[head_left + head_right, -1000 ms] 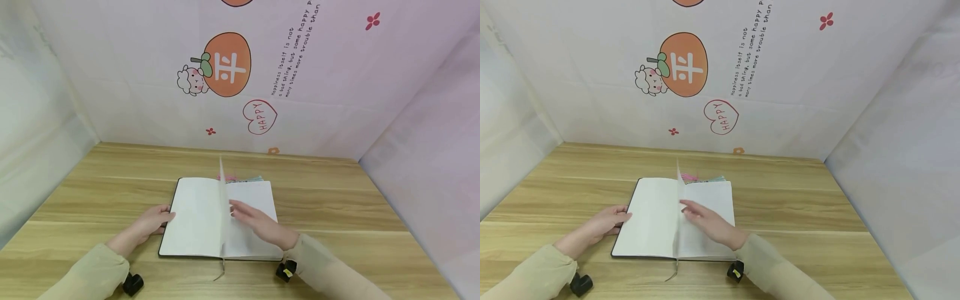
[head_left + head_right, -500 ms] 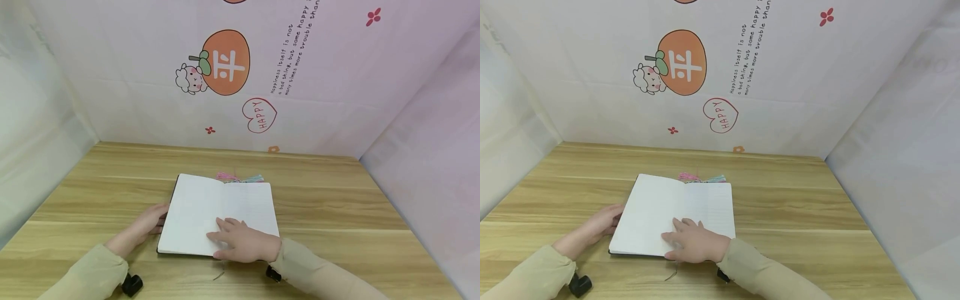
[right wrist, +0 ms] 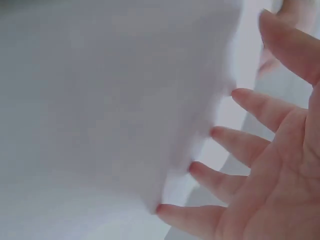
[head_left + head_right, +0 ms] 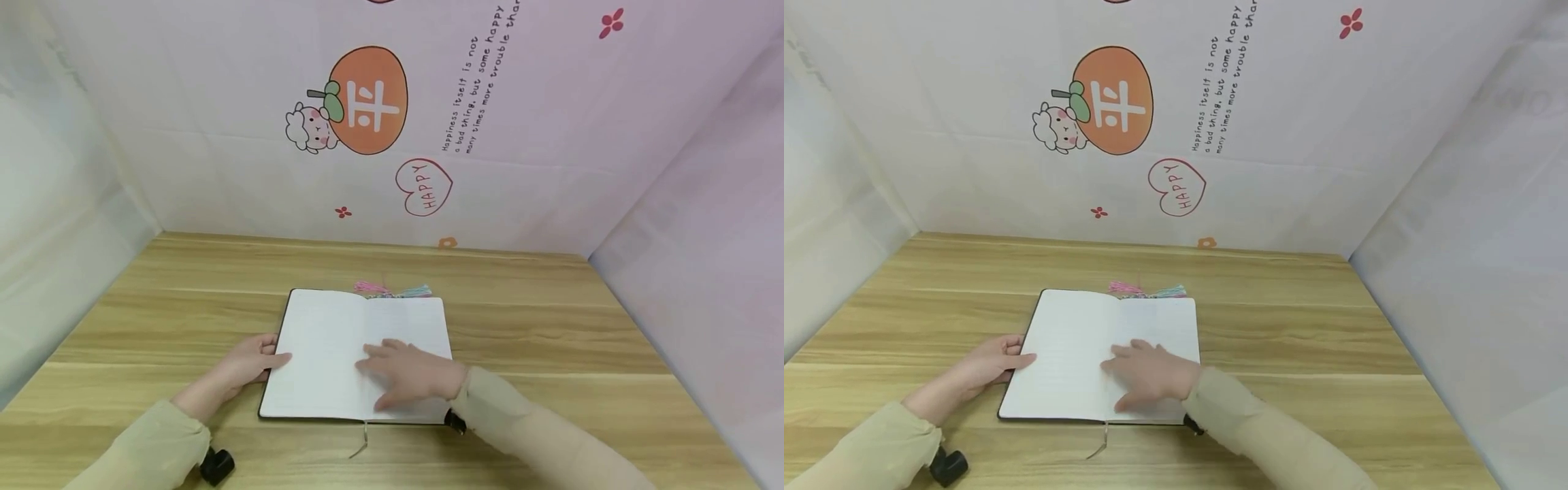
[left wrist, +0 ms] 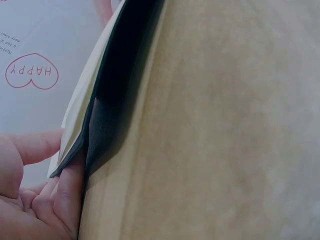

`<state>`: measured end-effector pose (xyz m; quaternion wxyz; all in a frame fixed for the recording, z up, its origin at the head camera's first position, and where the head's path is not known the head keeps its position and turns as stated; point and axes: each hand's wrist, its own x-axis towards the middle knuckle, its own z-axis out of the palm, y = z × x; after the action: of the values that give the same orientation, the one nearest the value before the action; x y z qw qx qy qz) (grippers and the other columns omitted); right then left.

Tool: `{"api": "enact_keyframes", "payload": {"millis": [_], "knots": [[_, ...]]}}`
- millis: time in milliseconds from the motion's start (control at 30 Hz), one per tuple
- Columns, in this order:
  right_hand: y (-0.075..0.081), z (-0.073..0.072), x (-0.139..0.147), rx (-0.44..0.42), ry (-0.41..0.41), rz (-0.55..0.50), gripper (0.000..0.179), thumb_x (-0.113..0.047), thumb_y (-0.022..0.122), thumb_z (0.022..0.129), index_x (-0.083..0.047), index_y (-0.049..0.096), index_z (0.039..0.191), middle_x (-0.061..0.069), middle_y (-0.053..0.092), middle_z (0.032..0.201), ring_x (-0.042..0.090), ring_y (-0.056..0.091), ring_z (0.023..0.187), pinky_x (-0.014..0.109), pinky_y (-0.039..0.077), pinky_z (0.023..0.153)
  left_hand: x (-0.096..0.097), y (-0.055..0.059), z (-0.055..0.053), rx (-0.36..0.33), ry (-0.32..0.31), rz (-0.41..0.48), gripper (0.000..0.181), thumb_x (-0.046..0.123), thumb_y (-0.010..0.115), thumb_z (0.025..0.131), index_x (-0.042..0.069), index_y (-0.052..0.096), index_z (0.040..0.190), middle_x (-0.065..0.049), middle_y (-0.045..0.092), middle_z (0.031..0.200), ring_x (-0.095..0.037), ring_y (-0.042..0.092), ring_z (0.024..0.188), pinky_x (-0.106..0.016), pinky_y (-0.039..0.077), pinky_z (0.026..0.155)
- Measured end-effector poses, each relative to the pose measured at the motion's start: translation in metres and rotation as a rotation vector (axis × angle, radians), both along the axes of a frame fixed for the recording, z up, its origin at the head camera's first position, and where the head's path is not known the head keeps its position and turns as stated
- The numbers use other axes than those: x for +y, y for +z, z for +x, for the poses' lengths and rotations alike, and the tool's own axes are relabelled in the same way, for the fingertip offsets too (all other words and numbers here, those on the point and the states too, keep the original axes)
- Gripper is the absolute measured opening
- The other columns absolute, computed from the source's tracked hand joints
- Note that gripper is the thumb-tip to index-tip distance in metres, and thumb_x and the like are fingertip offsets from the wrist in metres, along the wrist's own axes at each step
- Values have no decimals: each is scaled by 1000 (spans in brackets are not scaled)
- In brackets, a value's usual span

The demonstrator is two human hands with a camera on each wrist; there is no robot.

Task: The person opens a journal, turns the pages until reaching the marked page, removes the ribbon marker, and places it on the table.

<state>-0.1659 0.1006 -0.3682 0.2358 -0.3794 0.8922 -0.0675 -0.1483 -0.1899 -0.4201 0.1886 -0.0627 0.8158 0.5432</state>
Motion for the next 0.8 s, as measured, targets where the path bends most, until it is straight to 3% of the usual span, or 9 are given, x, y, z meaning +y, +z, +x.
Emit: {"api": "enact_keyframes", "payload": {"millis": [167, 367, 500, 667, 800], "knots": [[-2, -32, 18, 44, -112, 68, 74, -37, 72, 82, -20, 39, 145, 8, 22, 157, 37, 20, 142, 60, 20, 110, 0, 1, 0, 1, -7, -13, 62, 18, 60, 93, -11, 32, 140, -25, 53, 131, -16, 61, 97, -35, 52, 80], [-7, -60, 37, 47, -230, 18, 83, -36, 77, 77, -14, 37, 146, 12, 21, 156, 39, 16, 143, 57, 18, 112, 2, 5, 1, 2, -9, -42, 63, 19, 60, 93, -11, 31, 140, -28, 47, 137, -25, 58, 109, -37, 52, 83], [-9, -72, 43, 70, -275, -10, 91, -36, 80, 74, -9, 33, 147, 16, 22, 155, 39, 15, 143, 58, 17, 112, 2, 5, 2, 2, -1, -42, 61, 18, 60, 93, -11, 33, 139, -27, 50, 133, -21, 60, 105, -37, 52, 82], [-9, -82, 46, 93, -349, 14, 100, -43, 82, 70, -13, 29, 149, 19, 25, 153, 45, 20, 139, 63, 29, 104, 2, 5, 3, 3, -1, -46, 60, 19, 60, 93, -11, 34, 139, -26, 53, 132, -20, 60, 103, -36, 51, 82], [-9, -86, 45, 90, -370, 45, 102, -46, 82, 68, -16, 28, 149, 19, 27, 152, 46, 21, 138, 64, 31, 101, 1, 4, 2, 2, -2, -33, 61, 18, 60, 94, -12, 33, 139, -25, 53, 131, -19, 60, 102, -36, 52, 82]]}}
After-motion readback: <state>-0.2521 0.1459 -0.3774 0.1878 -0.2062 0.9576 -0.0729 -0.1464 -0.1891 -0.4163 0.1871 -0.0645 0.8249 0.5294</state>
